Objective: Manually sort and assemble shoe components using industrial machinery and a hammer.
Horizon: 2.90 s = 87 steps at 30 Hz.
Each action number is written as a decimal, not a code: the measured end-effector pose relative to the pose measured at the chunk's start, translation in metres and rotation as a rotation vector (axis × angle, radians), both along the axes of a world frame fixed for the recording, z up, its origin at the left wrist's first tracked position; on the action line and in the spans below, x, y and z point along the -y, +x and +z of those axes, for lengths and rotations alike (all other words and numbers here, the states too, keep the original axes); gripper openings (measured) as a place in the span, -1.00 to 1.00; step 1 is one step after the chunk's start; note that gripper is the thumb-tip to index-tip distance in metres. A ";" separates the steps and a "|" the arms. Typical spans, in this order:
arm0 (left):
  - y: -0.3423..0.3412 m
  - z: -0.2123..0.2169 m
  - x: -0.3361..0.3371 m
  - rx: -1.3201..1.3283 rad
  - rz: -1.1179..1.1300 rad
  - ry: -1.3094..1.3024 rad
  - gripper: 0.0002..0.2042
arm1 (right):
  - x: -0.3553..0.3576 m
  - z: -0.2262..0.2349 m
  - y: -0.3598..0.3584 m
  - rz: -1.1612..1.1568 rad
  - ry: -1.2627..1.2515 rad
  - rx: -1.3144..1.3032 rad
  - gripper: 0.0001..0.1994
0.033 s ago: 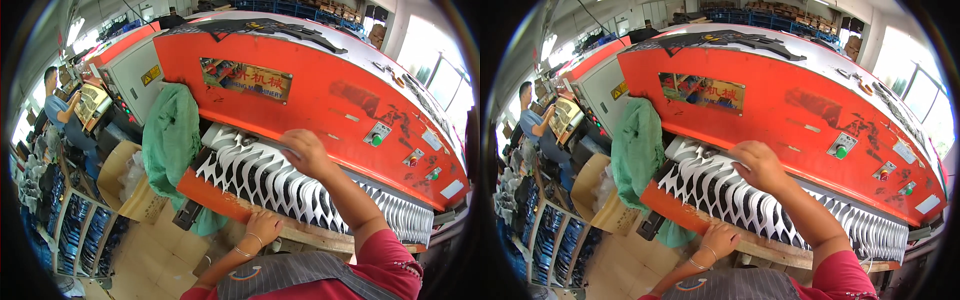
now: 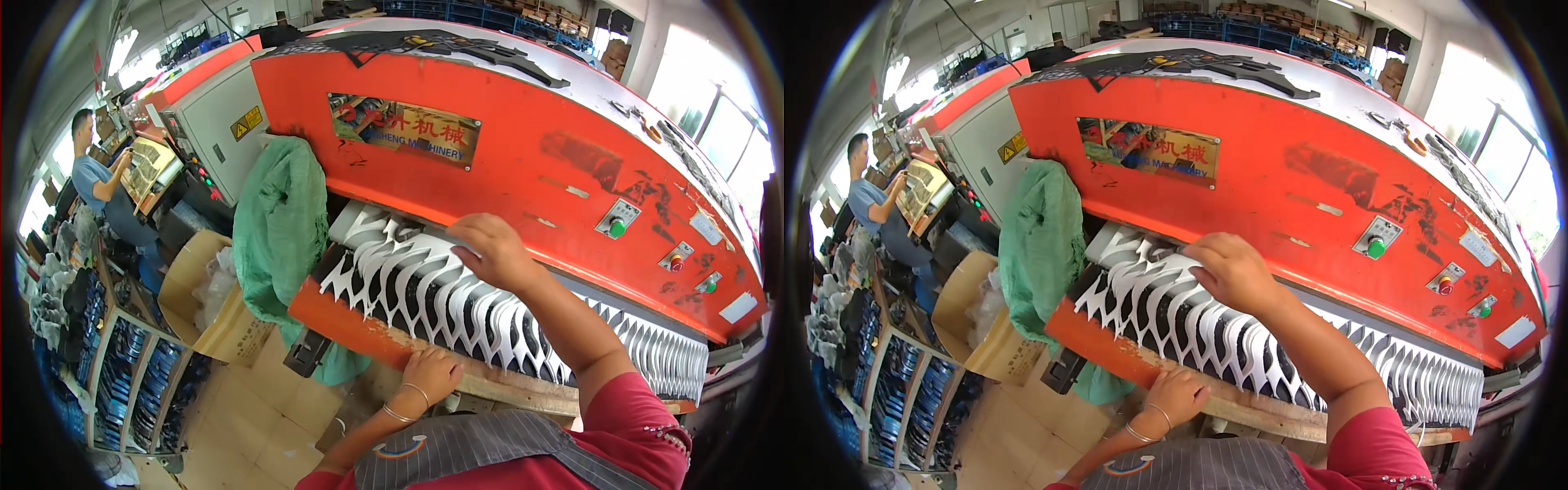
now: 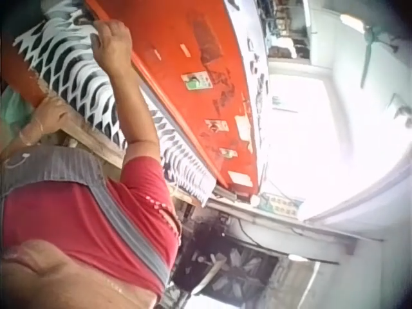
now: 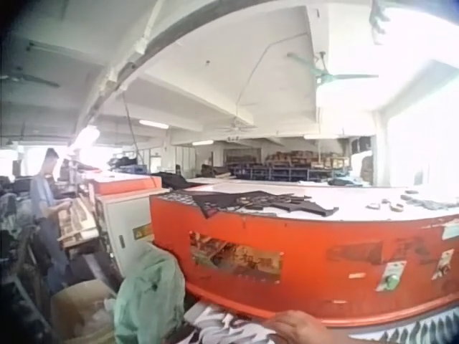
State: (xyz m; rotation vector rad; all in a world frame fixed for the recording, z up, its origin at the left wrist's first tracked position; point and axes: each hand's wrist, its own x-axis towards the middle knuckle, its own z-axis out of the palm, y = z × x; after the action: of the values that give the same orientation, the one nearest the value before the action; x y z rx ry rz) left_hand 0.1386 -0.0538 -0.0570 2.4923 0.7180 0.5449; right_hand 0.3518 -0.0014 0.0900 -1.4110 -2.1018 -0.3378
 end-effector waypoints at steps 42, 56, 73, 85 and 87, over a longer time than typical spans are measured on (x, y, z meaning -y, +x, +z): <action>-0.070 0.071 0.018 0.326 -0.492 -1.553 -0.50 | 0.205 -0.037 -0.120 -0.029 -0.898 -0.881 -0.45; -0.058 0.112 0.111 0.171 -0.595 -1.130 -0.62 | 0.312 -0.048 -0.131 -0.105 -0.603 -0.905 -0.70; 0.048 0.091 0.134 0.461 -0.218 -1.261 -0.55 | 0.423 0.052 0.063 -0.809 -0.262 -0.373 -0.40; 0.221 0.073 0.240 0.863 -0.048 -0.834 -0.48 | 0.673 0.171 0.461 -1.883 0.063 0.509 -0.34; 0.240 0.061 0.253 0.803 0.004 -0.684 -0.46 | 0.708 0.190 0.512 -1.929 0.058 0.200 -0.33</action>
State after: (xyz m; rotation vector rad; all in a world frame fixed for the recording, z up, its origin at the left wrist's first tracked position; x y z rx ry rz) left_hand 0.3791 -0.3069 0.0038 1.4598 0.4644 1.0083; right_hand 0.8640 -0.7099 0.2796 -2.9011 -0.1037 -1.1685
